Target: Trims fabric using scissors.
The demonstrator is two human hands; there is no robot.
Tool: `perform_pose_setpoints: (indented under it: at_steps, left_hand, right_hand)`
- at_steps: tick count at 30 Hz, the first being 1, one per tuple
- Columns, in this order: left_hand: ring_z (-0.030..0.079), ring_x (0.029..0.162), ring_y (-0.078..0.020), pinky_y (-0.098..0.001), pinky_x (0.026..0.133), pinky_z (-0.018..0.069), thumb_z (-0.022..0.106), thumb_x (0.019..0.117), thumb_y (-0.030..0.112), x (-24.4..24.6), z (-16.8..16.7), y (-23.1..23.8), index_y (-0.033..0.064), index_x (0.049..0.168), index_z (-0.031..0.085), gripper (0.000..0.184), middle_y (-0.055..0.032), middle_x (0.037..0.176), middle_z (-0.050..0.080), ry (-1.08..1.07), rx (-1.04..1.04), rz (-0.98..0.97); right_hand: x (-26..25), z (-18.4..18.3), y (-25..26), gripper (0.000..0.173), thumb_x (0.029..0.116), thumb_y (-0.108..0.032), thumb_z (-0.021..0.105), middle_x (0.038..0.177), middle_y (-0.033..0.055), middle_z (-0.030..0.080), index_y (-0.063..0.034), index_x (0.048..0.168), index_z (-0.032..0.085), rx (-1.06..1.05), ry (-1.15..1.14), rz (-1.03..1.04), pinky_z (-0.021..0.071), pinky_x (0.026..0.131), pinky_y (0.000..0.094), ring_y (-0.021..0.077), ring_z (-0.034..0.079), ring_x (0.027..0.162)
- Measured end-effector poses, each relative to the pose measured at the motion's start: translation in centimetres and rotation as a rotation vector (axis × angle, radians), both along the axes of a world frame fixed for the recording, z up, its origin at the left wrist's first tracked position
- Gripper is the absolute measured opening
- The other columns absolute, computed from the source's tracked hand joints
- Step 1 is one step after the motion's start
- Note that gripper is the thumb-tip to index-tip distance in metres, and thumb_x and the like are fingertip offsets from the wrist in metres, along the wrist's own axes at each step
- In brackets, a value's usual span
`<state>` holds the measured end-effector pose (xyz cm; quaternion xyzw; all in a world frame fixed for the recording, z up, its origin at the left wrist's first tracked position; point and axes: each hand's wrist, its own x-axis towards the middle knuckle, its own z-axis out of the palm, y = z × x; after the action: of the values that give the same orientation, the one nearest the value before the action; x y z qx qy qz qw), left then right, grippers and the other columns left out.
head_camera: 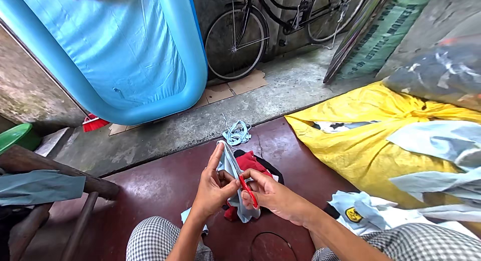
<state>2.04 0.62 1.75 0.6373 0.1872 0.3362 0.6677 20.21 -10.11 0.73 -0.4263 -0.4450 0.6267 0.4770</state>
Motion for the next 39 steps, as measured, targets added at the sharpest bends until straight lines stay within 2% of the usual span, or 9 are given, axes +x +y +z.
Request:
perform_pose_setpoints:
  at_steps: [6, 10, 12, 16, 19, 29, 31, 35, 39]
  left_hand:
    - [0.066, 0.067, -0.0151, -0.0287, 0.066, 0.0595, 0.075, 0.0825, -0.007, 0.2, 0.0, -0.4, 0.0265, 0.164, 0.022, 0.103, -0.0146, 0.117, 0.067, 0.019, 0.019, -0.052]
    - [0.066, 0.066, -0.0165, -0.0300, 0.066, 0.0594, 0.076, 0.0823, -0.007, 0.1, -0.1, -0.3, 0.0265, 0.165, 0.021, 0.104, -0.0162, 0.104, 0.069, 0.021, 0.019, -0.040]
    - [0.066, 0.067, -0.0162, -0.0295, 0.066, 0.0593, 0.075, 0.0823, -0.007, 0.1, -0.1, -0.3, 0.0277, 0.165, 0.020, 0.105, -0.0157, 0.108, 0.068, 0.024, 0.016, -0.048]
    - [0.069, 0.070, -0.0172, -0.0306, 0.070, 0.0614, 0.079, 0.0822, -0.004, 0.2, -0.5, -0.6, 0.0260, 0.165, 0.017, 0.108, -0.0156, 0.112, 0.069, -0.017, 0.006, -0.096]
    - [0.069, 0.070, -0.0183, -0.0317, 0.071, 0.0614, 0.080, 0.0832, -0.001, 0.4, -0.7, -0.7, 0.0248, 0.165, 0.015, 0.108, -0.0165, 0.101, 0.071, -0.029, -0.017, -0.113]
    - [0.069, 0.071, -0.0175, -0.0322, 0.072, 0.0617, 0.078, 0.0842, -0.003, 0.5, -0.8, -0.9, 0.0260, 0.166, 0.014, 0.108, -0.0175, 0.127, 0.063, -0.016, -0.039, -0.124]
    - [0.068, 0.071, -0.0166, -0.0315, 0.070, 0.0611, 0.079, 0.0845, -0.001, 0.5, -0.9, -1.0, 0.0252, 0.165, 0.016, 0.106, -0.0174, 0.128, 0.063, -0.017, -0.045, -0.125]
    - [0.066, 0.077, -0.0131, -0.0307, 0.073, 0.0593, 0.079, 0.0827, 0.001, 0.6, -1.5, -0.5, 0.0249, 0.163, 0.028, 0.098, -0.0117, 0.154, 0.045, -0.055, -0.088, -0.135]
    - [0.064, 0.090, -0.0137, -0.0332, 0.079, 0.0557, 0.068, 0.0825, 0.010, 0.6, -1.9, 0.5, 0.0232, 0.154, 0.048, 0.075, -0.0078, 0.147, 0.053, -0.093, -0.117, -0.055]
  right_hand:
    - [0.3, 0.1, 0.0, 0.048, 0.0942, -0.035, 0.073, 0.102, 0.0038, 0.067, -0.0108, 0.129, 0.052, 0.033, -0.036, 0.010, 0.0569, 0.082, 0.0290, 0.0127, 0.067, 0.090]
    - [0.2, 0.1, 0.0, 0.039, 0.0958, -0.029, 0.070, 0.094, 0.0044, 0.067, -0.0102, 0.126, 0.054, 0.018, -0.017, -0.012, 0.0583, 0.074, 0.0291, 0.0137, 0.068, 0.081]
    - [0.2, 0.3, 0.0, 0.038, 0.0965, -0.027, 0.069, 0.093, 0.0050, 0.067, -0.0102, 0.126, 0.053, 0.011, -0.003, -0.005, 0.0588, 0.074, 0.0301, 0.0150, 0.068, 0.081]
    - [0.4, -0.1, 0.1, 0.045, 0.0950, -0.035, 0.072, 0.096, 0.0048, 0.067, -0.0107, 0.128, 0.052, 0.033, -0.007, -0.004, 0.0573, 0.076, 0.0295, 0.0140, 0.067, 0.083]
    - [0.4, -0.1, 0.1, 0.048, 0.0932, -0.037, 0.074, 0.100, 0.0062, 0.068, -0.0119, 0.129, 0.053, 0.007, -0.016, -0.025, 0.0583, 0.077, 0.0303, 0.0155, 0.068, 0.086]
    - [0.5, 0.3, -0.1, 0.042, 0.0940, -0.030, 0.073, 0.097, 0.0070, 0.067, -0.0111, 0.127, 0.054, -0.060, 0.000, -0.067, 0.0591, 0.075, 0.0313, 0.0164, 0.068, 0.082]
    - [0.5, 0.4, 0.0, 0.045, 0.0933, -0.032, 0.073, 0.099, 0.0059, 0.067, -0.0119, 0.128, 0.053, -0.066, -0.027, -0.070, 0.0586, 0.076, 0.0308, 0.0156, 0.068, 0.084]
    - [0.5, 0.2, 0.2, 0.049, 0.0910, -0.040, 0.074, 0.097, 0.0037, 0.067, -0.0129, 0.127, 0.054, 0.014, -0.230, -0.132, 0.0571, 0.072, 0.0292, 0.0129, 0.067, 0.081]
    - [0.5, 0.0, 0.0, 0.054, 0.0880, -0.051, 0.072, 0.093, -0.0013, 0.067, -0.0208, 0.129, 0.057, 0.055, -0.648, -0.223, 0.0564, 0.070, 0.0340, 0.0108, 0.065, 0.077]
